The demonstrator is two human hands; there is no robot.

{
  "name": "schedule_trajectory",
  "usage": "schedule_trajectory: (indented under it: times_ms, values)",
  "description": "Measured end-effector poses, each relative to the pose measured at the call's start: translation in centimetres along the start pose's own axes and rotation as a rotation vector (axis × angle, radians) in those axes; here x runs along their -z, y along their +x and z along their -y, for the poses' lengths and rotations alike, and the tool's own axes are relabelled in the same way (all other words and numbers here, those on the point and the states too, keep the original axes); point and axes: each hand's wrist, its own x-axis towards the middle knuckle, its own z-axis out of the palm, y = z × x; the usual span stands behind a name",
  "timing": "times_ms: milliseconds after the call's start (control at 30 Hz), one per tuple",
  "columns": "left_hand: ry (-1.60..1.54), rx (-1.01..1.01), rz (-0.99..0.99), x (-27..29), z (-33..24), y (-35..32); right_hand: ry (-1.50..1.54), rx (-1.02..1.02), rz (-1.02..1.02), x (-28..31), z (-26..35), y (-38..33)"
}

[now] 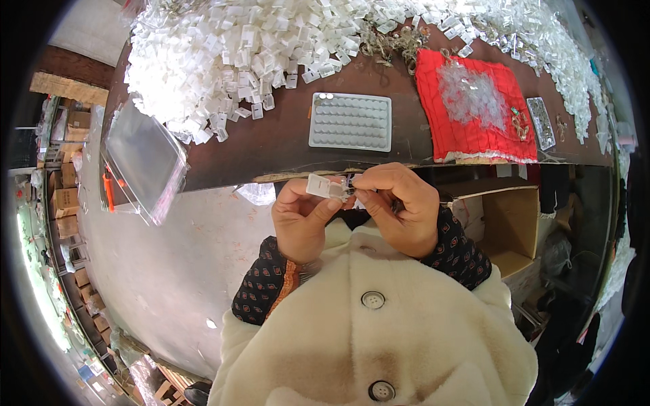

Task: The person assembles small LED light units by inserting metal contacts into white plastic housings and testing each unit with a battery. Completed units are placed into a compartmentalized tray on the table.

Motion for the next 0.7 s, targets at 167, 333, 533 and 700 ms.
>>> schedule_trajectory:
  times_ms: [167, 333, 533, 700]
  values:
    - [0.067, -0.13, 0.012, -0.8, -0.2, 0.0, -0.179, 0.17, -0.023, -0.4, 0.9, 0.5]
    - [0.241, -0.231, -0.022, -0.7, -0.3, -0.3, -0.26, 0.299, -0.048, -1.0, 0.8, 0.7]
    - [0.348, -0.329, 0.115, 0.1, -0.7, 0.0, -0.174, 0.097, 0.06, -0.2, 1.2, 0.8]
    - [0.416, -0.384, 0.132, 0.0, -1.3, 0.4, -0.159, 0.109, 0.147, 0.4, 1.2, 1.2]
